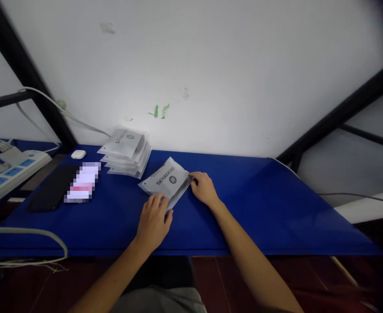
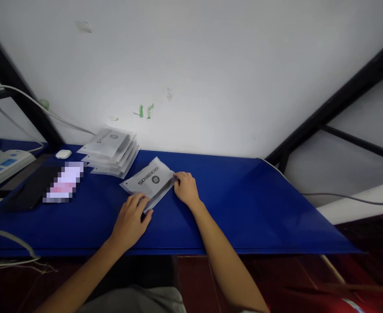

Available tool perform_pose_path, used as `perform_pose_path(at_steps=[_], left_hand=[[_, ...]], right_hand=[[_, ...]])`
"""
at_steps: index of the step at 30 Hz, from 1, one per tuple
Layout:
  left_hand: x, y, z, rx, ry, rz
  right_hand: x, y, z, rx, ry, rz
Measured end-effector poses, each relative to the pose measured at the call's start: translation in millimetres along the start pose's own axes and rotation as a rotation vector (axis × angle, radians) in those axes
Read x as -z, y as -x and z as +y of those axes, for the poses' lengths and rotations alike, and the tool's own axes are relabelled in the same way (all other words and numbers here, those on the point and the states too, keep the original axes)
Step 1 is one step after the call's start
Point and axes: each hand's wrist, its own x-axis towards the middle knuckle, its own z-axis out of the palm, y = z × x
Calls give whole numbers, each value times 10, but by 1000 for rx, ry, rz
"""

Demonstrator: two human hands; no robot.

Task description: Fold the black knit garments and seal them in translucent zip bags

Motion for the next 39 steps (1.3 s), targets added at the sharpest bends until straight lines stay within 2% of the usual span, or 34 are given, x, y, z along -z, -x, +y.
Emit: perform_pose_path(at_steps=[9, 17, 24, 27, 29, 34, 39], left_hand=[[8, 6, -26, 19, 42, -6], [-3, -16, -72, 21, 11, 16], [133, -227, -223, 15, -109, -116], [179, -327, -228, 24, -167, -140], [177, -380, -183, -6, -186, -141], [58, -501, -4, -192, -210, -190], [-49, -630, 52, -276, -264, -235]], right_hand=[[21, 39, -57, -7, 45, -28], [148, 116, -140, -34, 138, -69], [249, 356, -206, -38, 205, -88], [263, 486, -224, -27, 174, -70], [266, 559, -228, -10, 122, -39], [258, 638, -231, 26, 22, 1], [241, 630, -224, 21, -1, 16]])
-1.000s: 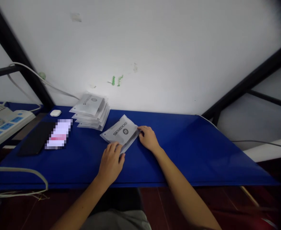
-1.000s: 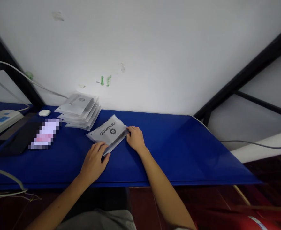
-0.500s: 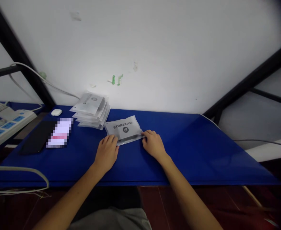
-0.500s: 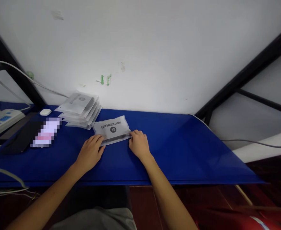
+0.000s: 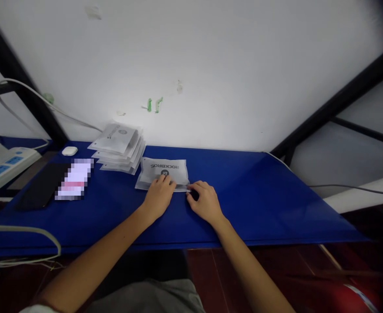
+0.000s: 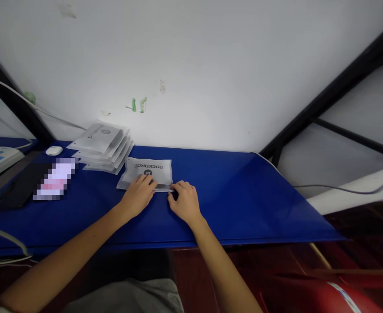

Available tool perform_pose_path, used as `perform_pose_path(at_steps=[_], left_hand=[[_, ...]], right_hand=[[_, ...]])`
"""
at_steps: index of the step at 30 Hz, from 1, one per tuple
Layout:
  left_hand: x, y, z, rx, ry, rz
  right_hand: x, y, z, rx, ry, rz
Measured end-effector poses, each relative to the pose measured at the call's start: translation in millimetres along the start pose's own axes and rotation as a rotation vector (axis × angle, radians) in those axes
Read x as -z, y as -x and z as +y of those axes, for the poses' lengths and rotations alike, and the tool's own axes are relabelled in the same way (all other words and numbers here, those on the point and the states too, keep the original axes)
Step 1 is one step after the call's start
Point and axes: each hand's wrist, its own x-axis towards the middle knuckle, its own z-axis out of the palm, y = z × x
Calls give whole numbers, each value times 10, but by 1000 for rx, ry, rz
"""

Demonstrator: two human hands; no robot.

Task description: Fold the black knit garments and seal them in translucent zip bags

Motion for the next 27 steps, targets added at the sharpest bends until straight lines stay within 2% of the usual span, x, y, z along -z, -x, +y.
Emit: perform_pose_path(at_steps=[9, 15, 19, 23, 27], left_hand=[[-118, -46, -11, -103, 25, 12], [-186, -93, 44, -137, 51, 10], [-206, -133, 50, -147, 44, 12], [-207, -157, 23, -163, 41, 33], [-164, -153, -32, -124, 44, 76]], right_hand=[[-54, -4, 69, 36, -4, 18], [-84, -8, 81, 135, 114, -17], [-98, -21, 75, 146, 154, -12], [-80, -18, 70, 123, 71, 28], [-50, -13, 83, 113, -58, 142]])
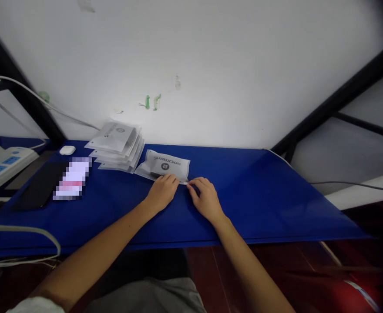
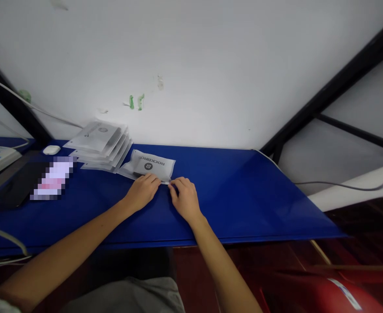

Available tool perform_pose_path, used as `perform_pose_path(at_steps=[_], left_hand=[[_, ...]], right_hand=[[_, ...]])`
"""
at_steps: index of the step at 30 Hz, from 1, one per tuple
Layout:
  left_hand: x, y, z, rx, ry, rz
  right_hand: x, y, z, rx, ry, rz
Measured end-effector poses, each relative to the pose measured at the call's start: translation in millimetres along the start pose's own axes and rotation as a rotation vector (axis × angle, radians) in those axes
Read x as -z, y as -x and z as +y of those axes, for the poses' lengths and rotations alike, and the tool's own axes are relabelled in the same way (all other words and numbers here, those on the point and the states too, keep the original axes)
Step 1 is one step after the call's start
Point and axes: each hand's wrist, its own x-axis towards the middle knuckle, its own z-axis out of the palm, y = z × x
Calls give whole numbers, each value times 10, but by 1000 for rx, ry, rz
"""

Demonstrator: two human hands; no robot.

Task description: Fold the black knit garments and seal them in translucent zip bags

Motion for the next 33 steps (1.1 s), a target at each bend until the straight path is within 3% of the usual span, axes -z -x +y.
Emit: perform_pose_path(at_steps=[8, 23, 33], left_hand=[[44, 14, 1, 0, 23, 49], [41, -53, 126, -67, 92, 17], [92, -16, 83, -69, 12, 22]], right_hand=[[2, -9, 11, 2, -37, 128], [17, 0, 33, 86, -16, 44], [86, -14, -22, 23, 129, 3]])
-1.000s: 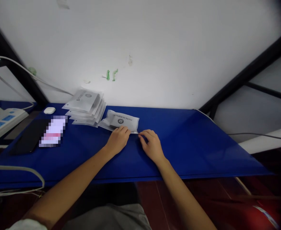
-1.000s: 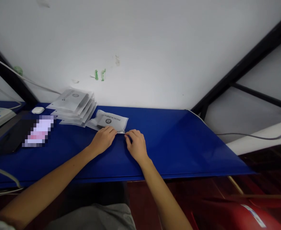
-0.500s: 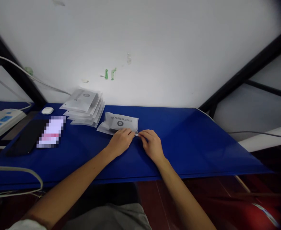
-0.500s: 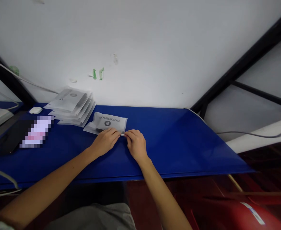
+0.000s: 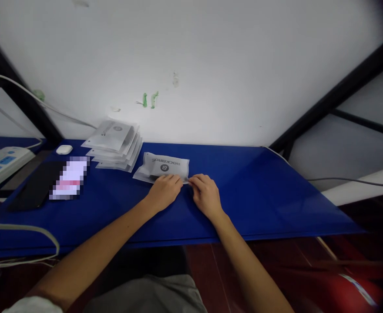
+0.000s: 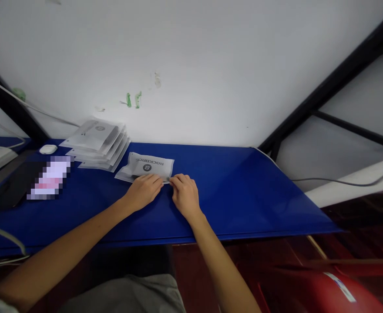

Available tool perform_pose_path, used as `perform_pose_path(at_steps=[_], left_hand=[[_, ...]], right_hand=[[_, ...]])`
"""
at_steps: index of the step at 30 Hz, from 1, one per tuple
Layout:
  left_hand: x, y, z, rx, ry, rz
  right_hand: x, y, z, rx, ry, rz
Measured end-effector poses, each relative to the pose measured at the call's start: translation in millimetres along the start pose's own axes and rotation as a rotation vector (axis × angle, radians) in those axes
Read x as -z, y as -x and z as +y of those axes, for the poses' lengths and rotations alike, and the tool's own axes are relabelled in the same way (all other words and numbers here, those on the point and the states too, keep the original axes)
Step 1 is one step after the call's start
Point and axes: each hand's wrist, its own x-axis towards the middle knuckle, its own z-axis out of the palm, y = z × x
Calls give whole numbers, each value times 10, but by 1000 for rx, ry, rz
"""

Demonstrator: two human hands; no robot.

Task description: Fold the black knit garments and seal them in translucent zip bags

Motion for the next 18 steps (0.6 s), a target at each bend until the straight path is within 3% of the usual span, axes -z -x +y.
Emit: perform_pose_path(at_steps=[5, 8, 18], left_hand=[[64, 67, -109, 18, -57, 16], [82, 82, -142, 17, -79, 20], [25, 89, -121, -48, -102, 16]], right_hand=[[-9, -4, 19, -41, 23, 61], [-14, -10, 0, 4, -8, 83], [15, -15, 29, 52, 4, 37]])
